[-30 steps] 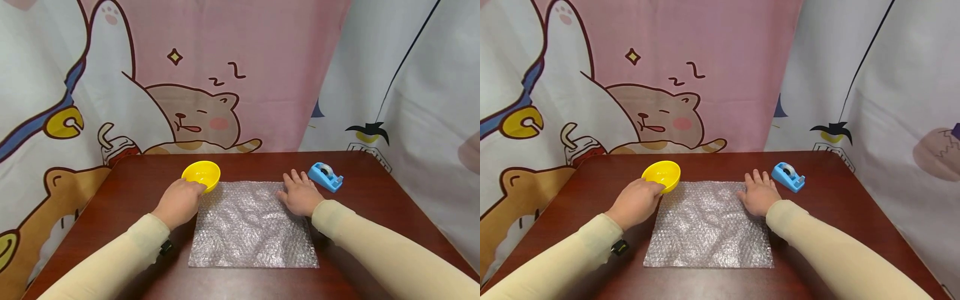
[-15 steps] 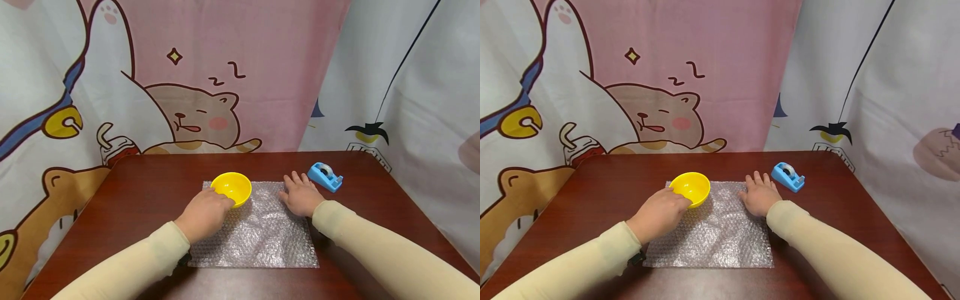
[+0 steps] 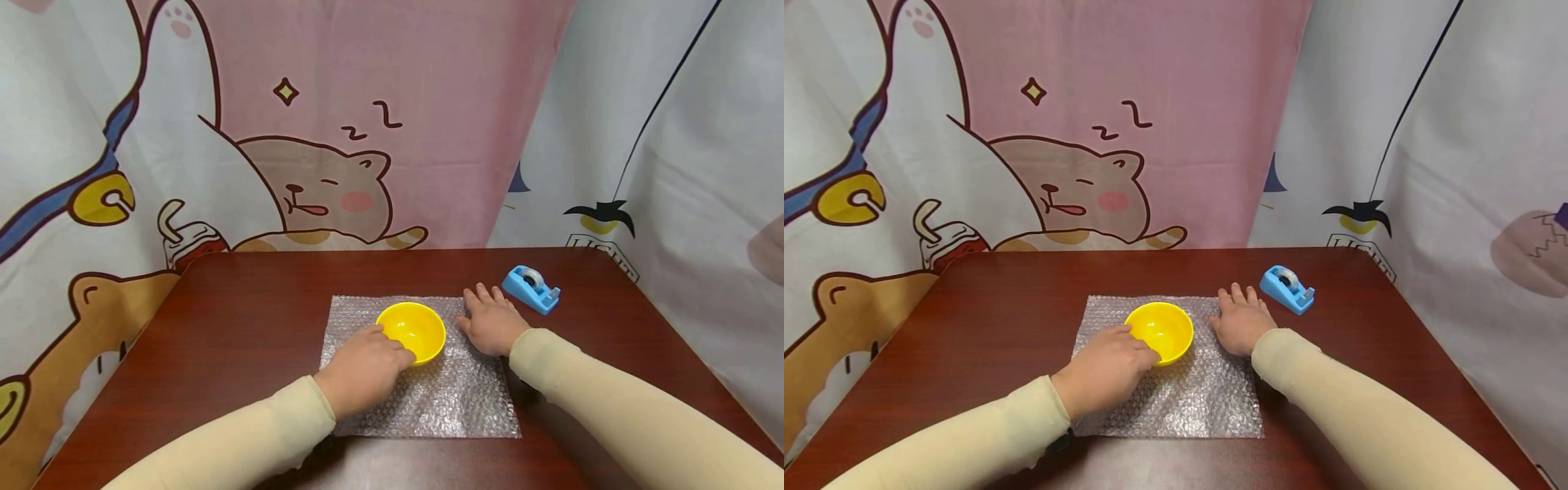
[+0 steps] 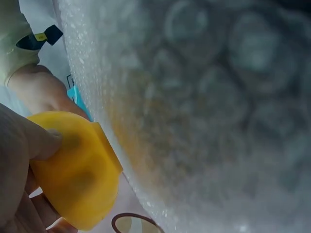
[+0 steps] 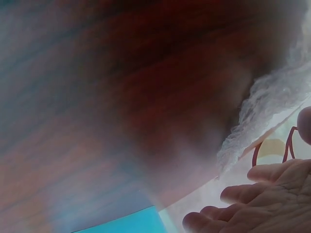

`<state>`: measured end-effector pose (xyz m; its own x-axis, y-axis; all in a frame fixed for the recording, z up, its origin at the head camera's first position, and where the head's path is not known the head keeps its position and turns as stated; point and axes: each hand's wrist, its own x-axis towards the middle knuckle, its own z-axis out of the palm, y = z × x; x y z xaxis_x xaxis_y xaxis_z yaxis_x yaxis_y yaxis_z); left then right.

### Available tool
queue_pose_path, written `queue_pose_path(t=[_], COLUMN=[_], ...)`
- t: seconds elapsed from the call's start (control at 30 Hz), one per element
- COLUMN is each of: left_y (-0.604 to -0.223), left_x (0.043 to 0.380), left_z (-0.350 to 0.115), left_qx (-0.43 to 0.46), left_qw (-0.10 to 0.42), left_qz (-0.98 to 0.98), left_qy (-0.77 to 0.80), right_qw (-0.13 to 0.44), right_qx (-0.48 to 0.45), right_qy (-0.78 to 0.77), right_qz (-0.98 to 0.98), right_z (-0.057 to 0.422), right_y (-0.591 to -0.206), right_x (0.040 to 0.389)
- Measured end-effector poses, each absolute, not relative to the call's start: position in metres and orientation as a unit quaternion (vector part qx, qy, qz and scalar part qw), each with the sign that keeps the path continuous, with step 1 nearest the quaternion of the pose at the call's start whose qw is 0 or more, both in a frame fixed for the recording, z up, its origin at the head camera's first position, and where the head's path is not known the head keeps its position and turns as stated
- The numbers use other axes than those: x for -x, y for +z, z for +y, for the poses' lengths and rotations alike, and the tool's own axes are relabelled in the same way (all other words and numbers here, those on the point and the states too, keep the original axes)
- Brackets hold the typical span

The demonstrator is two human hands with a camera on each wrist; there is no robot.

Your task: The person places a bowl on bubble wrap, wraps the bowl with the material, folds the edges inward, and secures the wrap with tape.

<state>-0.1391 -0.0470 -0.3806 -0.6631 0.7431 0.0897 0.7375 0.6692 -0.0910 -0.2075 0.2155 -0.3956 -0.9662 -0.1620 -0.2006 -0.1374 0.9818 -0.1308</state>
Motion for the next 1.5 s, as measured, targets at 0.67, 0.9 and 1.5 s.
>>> queue_pose_path(t=[0.67, 0.9, 1.5], left_y=[-0.391, -0.391, -0.39], left_x=[0.138, 0.139, 0.138], left_z=[-0.04, -0.039, -0.038], left_qx=[0.43, 0.433, 0.433], left_qw=[0.079, 0.081, 0.082], left_qz=[-0.898, -0.896, -0.896], left_qy=[0.046, 0.05, 0.054], right_qw=[0.125, 0.125, 0.098], right_qx=[0.064, 0.061, 0.066], right_qy=[-0.035, -0.035, -0.064], right_qz=[0.989, 0.99, 0.991], right_z=[0.215, 0.213, 0.211], right_y=[-0.399, -0.398, -0.404], right_x=[0.215, 0.213, 0.217])
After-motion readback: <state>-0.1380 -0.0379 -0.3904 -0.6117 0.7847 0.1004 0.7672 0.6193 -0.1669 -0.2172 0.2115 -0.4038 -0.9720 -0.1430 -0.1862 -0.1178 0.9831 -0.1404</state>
